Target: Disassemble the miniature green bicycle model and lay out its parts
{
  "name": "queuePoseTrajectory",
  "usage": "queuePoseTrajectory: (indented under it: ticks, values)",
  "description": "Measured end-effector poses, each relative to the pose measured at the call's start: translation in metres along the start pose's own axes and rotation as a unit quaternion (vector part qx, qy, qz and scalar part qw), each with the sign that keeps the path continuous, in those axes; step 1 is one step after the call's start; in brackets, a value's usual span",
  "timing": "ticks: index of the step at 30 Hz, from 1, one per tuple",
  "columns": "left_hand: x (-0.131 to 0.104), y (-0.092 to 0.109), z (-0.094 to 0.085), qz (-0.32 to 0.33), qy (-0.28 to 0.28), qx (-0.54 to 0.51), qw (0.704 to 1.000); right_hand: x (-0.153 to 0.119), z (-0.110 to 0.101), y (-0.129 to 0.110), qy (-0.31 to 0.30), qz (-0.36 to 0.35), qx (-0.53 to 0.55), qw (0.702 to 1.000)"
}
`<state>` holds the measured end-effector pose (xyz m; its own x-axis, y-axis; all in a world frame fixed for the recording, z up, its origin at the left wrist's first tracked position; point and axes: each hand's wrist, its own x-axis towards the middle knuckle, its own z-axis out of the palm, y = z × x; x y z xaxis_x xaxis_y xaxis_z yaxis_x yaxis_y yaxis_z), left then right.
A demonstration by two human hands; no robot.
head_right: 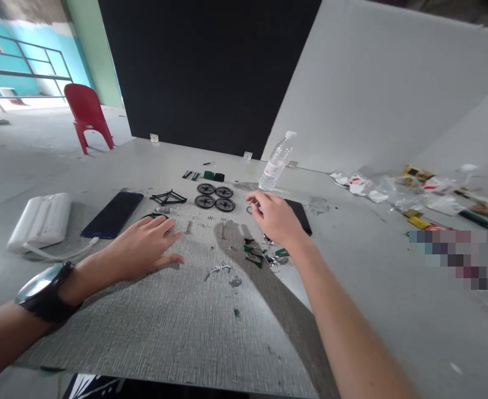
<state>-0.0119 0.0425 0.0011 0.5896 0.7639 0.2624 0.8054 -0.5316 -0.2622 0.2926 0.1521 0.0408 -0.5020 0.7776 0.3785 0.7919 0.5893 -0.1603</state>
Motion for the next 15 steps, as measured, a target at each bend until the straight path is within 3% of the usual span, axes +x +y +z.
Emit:
queuePoseTrajectory:
  ticks: [2, 7, 15]
  values:
    - [0.0, 0.0, -0.002, -0.001, 0.024, 0.004, 1.0, -0.003, -0.002, 0.021, -0.011, 0.03, -0.031, 0.999]
    - [0.0, 0.005, -0.005, 0.06, 0.112, -0.064, 0.99, -0.007, -0.007, 0.052, -0.122, 0.107, -0.031, 0.986]
    - [0.001, 0.022, -0.01, 0.143, 0.132, -0.152, 0.969, -0.008, -0.015, 0.037, -0.271, 0.083, 0.057, 0.957]
